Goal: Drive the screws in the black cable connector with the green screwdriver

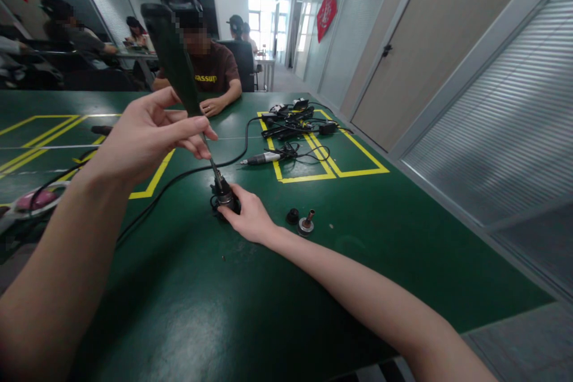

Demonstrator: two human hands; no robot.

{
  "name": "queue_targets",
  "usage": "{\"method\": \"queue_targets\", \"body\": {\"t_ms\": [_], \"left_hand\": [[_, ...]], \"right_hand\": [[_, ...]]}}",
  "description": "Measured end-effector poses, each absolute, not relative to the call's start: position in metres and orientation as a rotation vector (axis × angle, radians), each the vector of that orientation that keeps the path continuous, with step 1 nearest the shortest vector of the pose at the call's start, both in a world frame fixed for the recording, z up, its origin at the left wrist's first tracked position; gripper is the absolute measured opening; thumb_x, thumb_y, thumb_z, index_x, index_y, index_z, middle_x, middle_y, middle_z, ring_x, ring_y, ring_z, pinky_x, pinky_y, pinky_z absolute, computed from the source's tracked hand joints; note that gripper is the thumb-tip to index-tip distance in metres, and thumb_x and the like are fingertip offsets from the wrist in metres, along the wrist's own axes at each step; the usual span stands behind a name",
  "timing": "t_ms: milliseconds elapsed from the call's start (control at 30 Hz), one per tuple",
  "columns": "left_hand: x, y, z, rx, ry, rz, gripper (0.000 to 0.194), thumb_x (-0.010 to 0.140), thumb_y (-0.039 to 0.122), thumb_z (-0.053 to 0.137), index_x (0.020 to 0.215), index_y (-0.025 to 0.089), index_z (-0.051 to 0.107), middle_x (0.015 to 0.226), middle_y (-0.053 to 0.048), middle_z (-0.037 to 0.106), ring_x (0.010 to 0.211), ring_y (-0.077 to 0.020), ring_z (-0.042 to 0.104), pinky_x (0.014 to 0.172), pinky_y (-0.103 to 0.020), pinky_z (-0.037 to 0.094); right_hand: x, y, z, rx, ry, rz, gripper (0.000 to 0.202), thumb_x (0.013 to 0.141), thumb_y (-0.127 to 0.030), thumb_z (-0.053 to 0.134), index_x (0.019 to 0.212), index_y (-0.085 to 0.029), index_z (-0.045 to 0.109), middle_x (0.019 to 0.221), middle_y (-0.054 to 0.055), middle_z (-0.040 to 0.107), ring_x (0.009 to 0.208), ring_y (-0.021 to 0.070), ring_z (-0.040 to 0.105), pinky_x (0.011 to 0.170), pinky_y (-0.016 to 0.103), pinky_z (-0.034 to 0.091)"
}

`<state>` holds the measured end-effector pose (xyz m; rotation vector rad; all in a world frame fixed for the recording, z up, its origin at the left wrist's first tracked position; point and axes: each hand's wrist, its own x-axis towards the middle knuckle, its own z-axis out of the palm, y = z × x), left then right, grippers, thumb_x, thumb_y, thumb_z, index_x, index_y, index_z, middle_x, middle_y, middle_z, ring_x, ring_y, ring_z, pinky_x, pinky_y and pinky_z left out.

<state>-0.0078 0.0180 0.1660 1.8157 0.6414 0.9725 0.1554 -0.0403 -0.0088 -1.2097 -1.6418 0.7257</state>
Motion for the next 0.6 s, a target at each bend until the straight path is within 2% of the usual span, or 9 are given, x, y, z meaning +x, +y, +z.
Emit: {"method": "queue_targets", "body": {"t_ms": [133,267,367,433,533,600], "left_hand": [[-0.0084,0.0175,0.1671,1.799,0.634,0.969,0.038,0.084,0.035,0.083,0.115,0.017,0.069,0.092,-0.002,0.083,0.076,-0.0197,0.079,0.072,-0.031,0.062],[-0.0079,0.0178,0.1667,1.828,0.613,0.973,0.025,0.090,0.033,0.074,0.107,0.015,0.074,0.096,-0.007,0.082,0.072,-0.0177,0.079,0.070,-0.029,0.063],[-0.0073,0.0183,0.1656,1.849,0.614,0.966,0.027,0.089,0.038,0.078,0.104,0.016,0.071,0.096,-0.009,0.082,0.074,-0.0190,0.080,0.068,-0.028,0.063],[-0.0068,0.0179,0.1651,1.835,0.619,0.971,0.033,0.086,0.039,0.084,0.105,0.018,0.067,0.091,-0.006,0.082,0.070,-0.0180,0.079,0.066,-0.028,0.062],[-0.0064,0.0168,0.1654,1.797,0.635,0.989,0.039,0.082,0.037,0.087,0.108,0.021,0.063,0.085,-0.002,0.081,0.062,-0.0162,0.076,0.062,-0.027,0.060],[-0.0067,0.0166,0.1661,1.779,0.630,0.998,0.036,0.083,0.034,0.085,0.110,0.020,0.063,0.086,-0.003,0.081,0.062,-0.0165,0.076,0.062,-0.028,0.060]], "right_hand": [[0.1554,-0.0401,-0.0091,-1.206,-1.645,0.726,0.040,0.089,-0.029,0.068,0.127,-0.017,0.067,0.120,0.012,0.078,0.112,0.0292,0.073,0.101,0.044,0.055],[0.1559,-0.0396,-0.0105,-1.211,-1.645,0.718,0.039,0.089,-0.029,0.069,0.127,-0.018,0.067,0.119,0.011,0.078,0.110,0.0279,0.073,0.101,0.043,0.055],[0.1562,-0.0392,-0.0111,-1.214,-1.646,0.713,0.039,0.089,-0.028,0.069,0.127,-0.019,0.067,0.119,0.010,0.078,0.110,0.0274,0.073,0.101,0.043,0.055],[0.1562,-0.0390,-0.0111,-1.215,-1.647,0.711,0.039,0.089,-0.028,0.069,0.127,-0.018,0.067,0.119,0.010,0.078,0.111,0.0276,0.073,0.101,0.043,0.056],[0.1561,-0.0392,-0.0107,-1.214,-1.649,0.711,0.038,0.089,-0.029,0.069,0.126,-0.019,0.067,0.118,0.010,0.078,0.110,0.0276,0.073,0.101,0.043,0.056],[0.1561,-0.0396,-0.0106,-1.213,-1.650,0.712,0.038,0.089,-0.029,0.069,0.126,-0.019,0.067,0.118,0.010,0.078,0.111,0.0275,0.073,0.100,0.042,0.056]]}}
